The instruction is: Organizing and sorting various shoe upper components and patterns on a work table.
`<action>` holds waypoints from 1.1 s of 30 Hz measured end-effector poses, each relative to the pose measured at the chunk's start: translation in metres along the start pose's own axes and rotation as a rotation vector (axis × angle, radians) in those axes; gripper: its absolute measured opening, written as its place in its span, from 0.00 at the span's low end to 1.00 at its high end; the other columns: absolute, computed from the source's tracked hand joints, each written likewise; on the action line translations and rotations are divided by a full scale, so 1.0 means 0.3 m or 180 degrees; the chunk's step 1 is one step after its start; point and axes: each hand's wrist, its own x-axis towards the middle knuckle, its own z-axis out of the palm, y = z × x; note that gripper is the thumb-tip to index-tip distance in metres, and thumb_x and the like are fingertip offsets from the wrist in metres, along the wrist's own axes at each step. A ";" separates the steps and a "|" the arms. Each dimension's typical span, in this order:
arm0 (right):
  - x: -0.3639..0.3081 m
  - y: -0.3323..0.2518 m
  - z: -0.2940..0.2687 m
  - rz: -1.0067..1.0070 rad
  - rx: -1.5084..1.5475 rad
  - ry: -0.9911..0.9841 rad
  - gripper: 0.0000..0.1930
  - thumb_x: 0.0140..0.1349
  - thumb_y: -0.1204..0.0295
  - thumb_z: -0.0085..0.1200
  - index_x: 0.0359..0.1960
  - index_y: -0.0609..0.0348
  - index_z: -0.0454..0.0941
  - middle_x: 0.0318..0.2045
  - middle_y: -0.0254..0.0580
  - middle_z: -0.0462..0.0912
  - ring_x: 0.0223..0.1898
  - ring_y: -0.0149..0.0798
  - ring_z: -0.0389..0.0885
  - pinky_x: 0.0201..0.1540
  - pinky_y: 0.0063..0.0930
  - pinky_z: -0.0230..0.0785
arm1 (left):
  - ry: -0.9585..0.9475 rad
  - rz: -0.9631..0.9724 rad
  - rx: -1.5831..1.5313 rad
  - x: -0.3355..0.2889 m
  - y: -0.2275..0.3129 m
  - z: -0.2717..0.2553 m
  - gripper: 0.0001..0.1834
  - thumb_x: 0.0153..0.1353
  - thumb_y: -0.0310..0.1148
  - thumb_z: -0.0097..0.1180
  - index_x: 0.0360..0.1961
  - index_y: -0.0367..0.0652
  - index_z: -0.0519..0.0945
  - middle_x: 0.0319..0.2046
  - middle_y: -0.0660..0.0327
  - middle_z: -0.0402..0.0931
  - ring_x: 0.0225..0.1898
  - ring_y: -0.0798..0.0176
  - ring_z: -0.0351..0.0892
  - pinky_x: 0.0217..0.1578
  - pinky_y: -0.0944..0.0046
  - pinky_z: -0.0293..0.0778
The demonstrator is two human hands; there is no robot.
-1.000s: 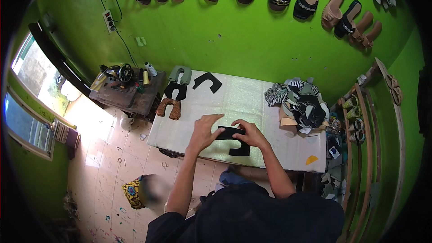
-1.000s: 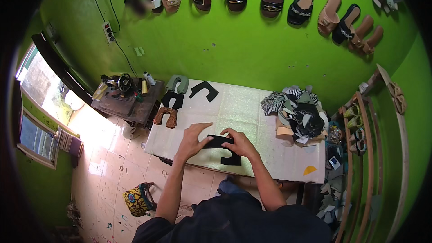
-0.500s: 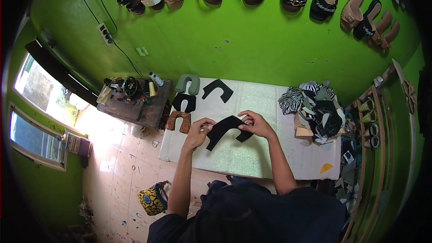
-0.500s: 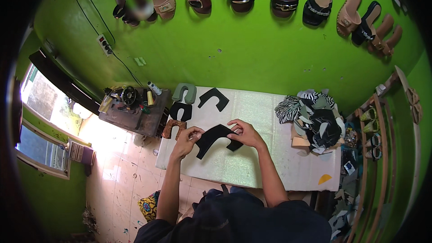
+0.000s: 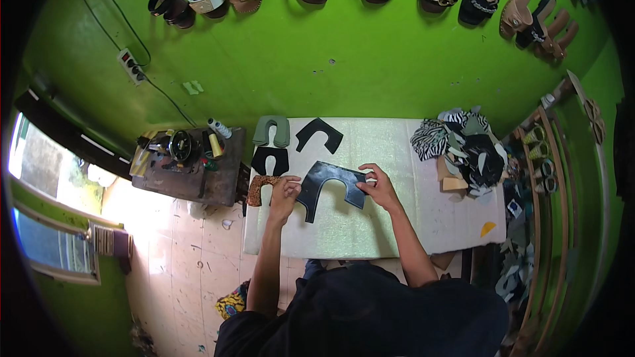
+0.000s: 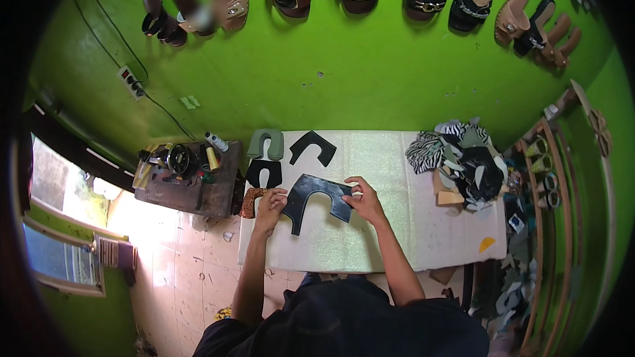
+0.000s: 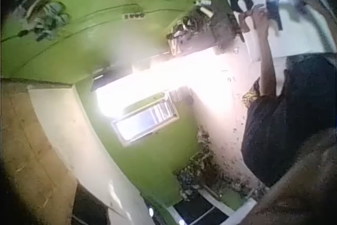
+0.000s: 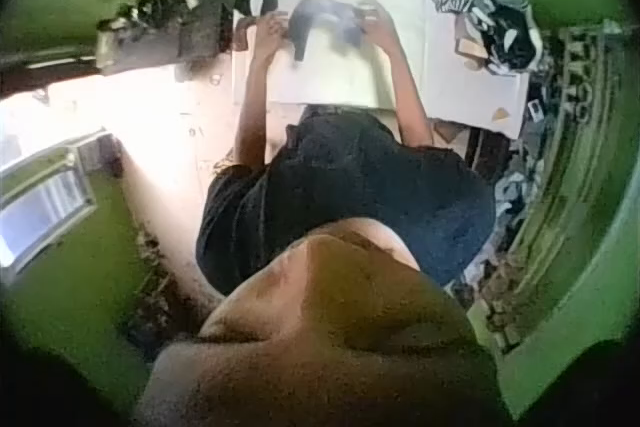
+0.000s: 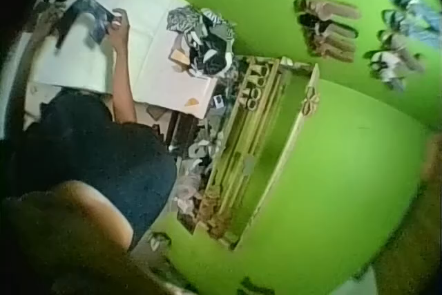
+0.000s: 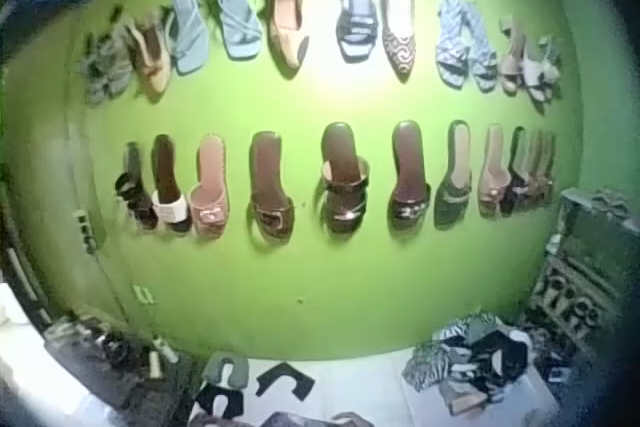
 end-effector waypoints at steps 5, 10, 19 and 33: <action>-0.018 0.027 0.158 -0.0012 0.0263 0.0458 0.23 0.58 0.84 0.61 0.55 0.56 0.72 0.36 0.37 0.80 0.32 0.25 0.82 0.33 0.18 0.74 | -0.0371 -0.0311 -0.0008 0.075 -0.076 -0.148 0.21 0.60 0.25 0.61 0.55 0.44 0.72 0.35 0.65 0.76 0.34 0.74 0.76 0.32 0.73 0.73; -0.048 0.048 0.279 0.0040 0.0120 0.0922 0.19 0.59 0.84 0.58 0.52 0.55 0.75 0.35 0.36 0.77 0.30 0.25 0.81 0.33 0.18 0.75 | -0.0722 -0.0087 -0.0135 0.130 -0.130 -0.247 0.23 0.58 0.20 0.60 0.54 0.41 0.71 0.37 0.60 0.76 0.35 0.71 0.78 0.34 0.71 0.76; -0.014 0.118 0.352 0.0231 -0.0037 0.1361 0.14 0.60 0.85 0.56 0.48 0.59 0.78 0.24 0.31 0.76 0.27 0.24 0.76 0.32 0.22 0.74 | -0.0781 0.0054 0.0115 0.280 -0.170 -0.295 0.15 0.60 0.18 0.57 0.48 0.37 0.75 0.37 0.61 0.75 0.35 0.73 0.78 0.34 0.73 0.78; 0.381 0.178 0.252 0.0156 -0.0250 0.1569 0.12 0.62 0.84 0.53 0.46 0.61 0.81 0.25 0.32 0.77 0.27 0.25 0.79 0.32 0.21 0.74 | -0.0161 0.0567 0.0918 0.654 -0.168 -0.207 0.13 0.58 0.16 0.56 0.44 0.35 0.81 0.36 0.54 0.83 0.36 0.64 0.84 0.39 0.67 0.78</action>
